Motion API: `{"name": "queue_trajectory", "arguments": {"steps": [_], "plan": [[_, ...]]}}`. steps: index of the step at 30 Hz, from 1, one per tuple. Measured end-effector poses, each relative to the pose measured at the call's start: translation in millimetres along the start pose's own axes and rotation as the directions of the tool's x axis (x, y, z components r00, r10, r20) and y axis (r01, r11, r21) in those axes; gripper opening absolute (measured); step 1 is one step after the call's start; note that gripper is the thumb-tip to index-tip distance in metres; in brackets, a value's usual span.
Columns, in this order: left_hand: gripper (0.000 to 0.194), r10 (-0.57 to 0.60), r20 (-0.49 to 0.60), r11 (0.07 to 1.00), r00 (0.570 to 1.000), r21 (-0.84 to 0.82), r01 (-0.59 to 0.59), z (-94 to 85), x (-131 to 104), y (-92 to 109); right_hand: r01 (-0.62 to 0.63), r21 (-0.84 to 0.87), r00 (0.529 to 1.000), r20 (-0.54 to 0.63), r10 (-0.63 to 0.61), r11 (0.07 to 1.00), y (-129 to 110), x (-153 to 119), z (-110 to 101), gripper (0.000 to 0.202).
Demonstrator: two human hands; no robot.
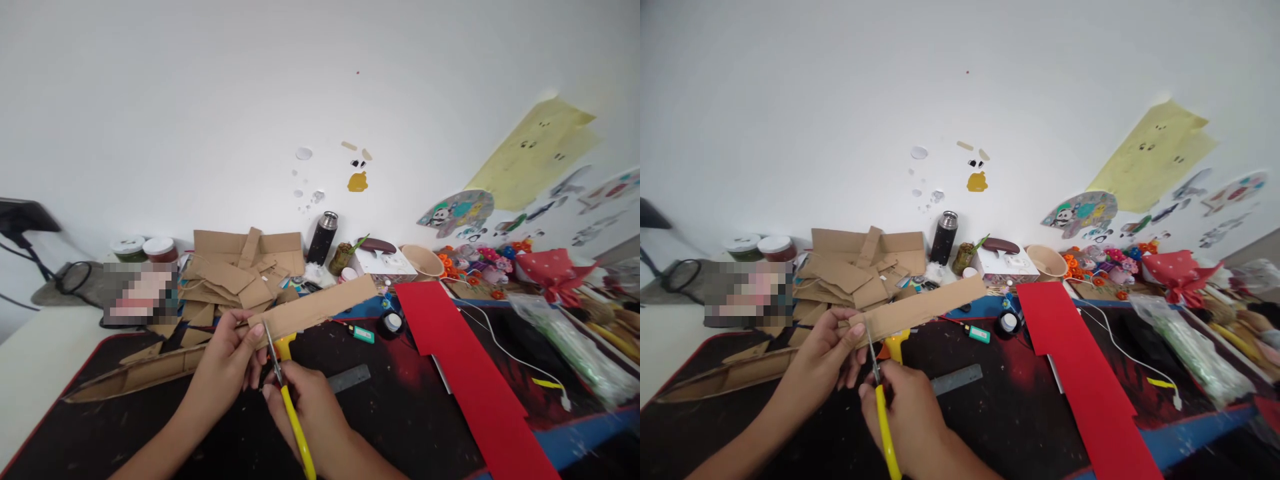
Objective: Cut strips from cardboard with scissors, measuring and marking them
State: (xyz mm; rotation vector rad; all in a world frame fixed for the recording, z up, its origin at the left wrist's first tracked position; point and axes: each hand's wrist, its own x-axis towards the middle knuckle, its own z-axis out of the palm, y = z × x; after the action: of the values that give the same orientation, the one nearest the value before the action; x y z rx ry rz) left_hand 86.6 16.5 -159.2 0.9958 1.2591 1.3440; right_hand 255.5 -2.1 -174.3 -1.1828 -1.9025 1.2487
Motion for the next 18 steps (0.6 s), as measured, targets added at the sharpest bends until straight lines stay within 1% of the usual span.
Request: {"name": "queue_trajectory", "arguments": {"steps": [2,6,9,12,18], "plan": [[0.059,0.002,0.000,1.000,1.000,0.011,-0.002,-0.4,-0.3,-0.5,-0.023,-0.024,1.000,-0.017,0.023,0.999,3.9,1.6,2.9,0.007],[0.056,0.020,-0.028,1.000,0.999,-0.001,-0.020,0.0,-2.4,-1.5,-0.014,-0.057,0.998,-0.069,0.011,0.998,17.8,5.8,14.2,0.011],[0.056,0.033,-0.043,0.999,0.999,-0.014,-0.033,1.6,-3.9,-2.6,-0.062,-0.088,0.995,-0.086,0.055,0.994,25.9,7.4,20.1,0.012],[0.057,0.025,-0.032,1.000,0.999,-0.017,-0.026,3.6,-4.1,-4.9,-0.113,-0.122,0.992,-0.077,0.104,0.986,30.1,6.2,19.6,0.013],[0.058,0.006,-0.032,1.000,0.999,-0.030,-0.007,5.4,-3.6,-7.5,-0.091,-0.195,0.994,-0.071,0.078,0.977,25.6,2.1,12.7,0.013]]}}
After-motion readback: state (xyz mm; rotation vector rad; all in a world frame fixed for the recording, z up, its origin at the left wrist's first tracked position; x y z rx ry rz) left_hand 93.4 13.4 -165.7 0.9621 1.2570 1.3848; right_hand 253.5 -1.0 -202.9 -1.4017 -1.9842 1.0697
